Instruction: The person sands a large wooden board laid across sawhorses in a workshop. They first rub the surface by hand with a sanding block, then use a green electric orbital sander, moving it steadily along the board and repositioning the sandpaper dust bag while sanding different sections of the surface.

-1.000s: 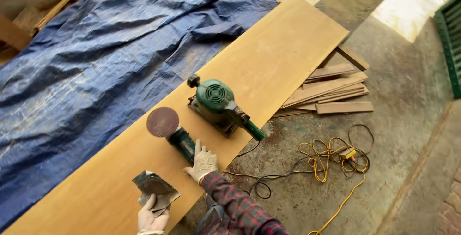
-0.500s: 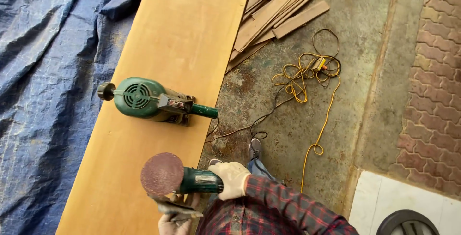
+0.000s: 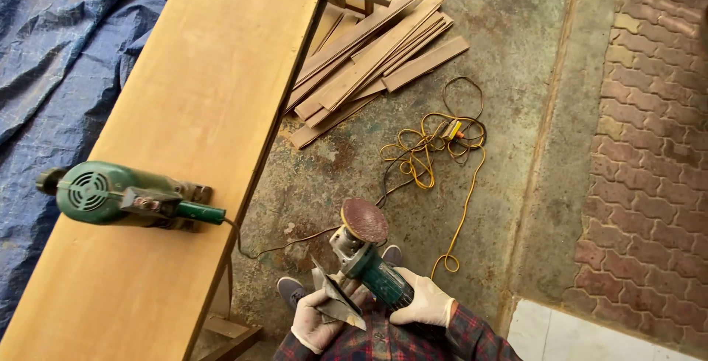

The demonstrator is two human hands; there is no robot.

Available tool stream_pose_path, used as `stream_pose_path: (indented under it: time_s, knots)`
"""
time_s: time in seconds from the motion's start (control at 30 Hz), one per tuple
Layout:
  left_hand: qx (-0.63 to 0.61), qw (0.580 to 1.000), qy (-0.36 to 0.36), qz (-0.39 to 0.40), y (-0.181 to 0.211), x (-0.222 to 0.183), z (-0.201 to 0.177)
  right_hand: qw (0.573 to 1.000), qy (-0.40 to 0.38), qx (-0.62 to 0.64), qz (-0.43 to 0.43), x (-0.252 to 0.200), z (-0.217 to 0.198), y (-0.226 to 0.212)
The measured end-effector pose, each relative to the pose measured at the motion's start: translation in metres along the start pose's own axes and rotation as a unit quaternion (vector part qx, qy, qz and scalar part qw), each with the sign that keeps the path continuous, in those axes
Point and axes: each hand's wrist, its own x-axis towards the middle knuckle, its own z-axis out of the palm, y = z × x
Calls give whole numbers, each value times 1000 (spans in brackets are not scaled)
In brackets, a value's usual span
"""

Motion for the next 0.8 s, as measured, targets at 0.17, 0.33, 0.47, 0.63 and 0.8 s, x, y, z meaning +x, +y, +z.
stream_pose_path:
  time_s: [0.17, 0.33, 0.47, 0.63, 0.8]
  knots:
    - [88, 994, 7, -63, -64, 83, 52, 978, -11, 206, 1, -9, -76, 94]
    - [158, 986, 4, -52, -64, 182, 74, 915, 32, 400, 46, 41, -122, 152]
    - [220, 975, -11, -5, -33, 253, 118, 905, 102, 406, 78, 108, -179, 168]
    - [181, 978, 81, 68, 23, 352, 159, 909, 96, 390, 110, 205, -271, 142]
    - [214, 958, 153, 116, 55, 441, 139, 923, 97, 340, 154, 353, -350, 149]
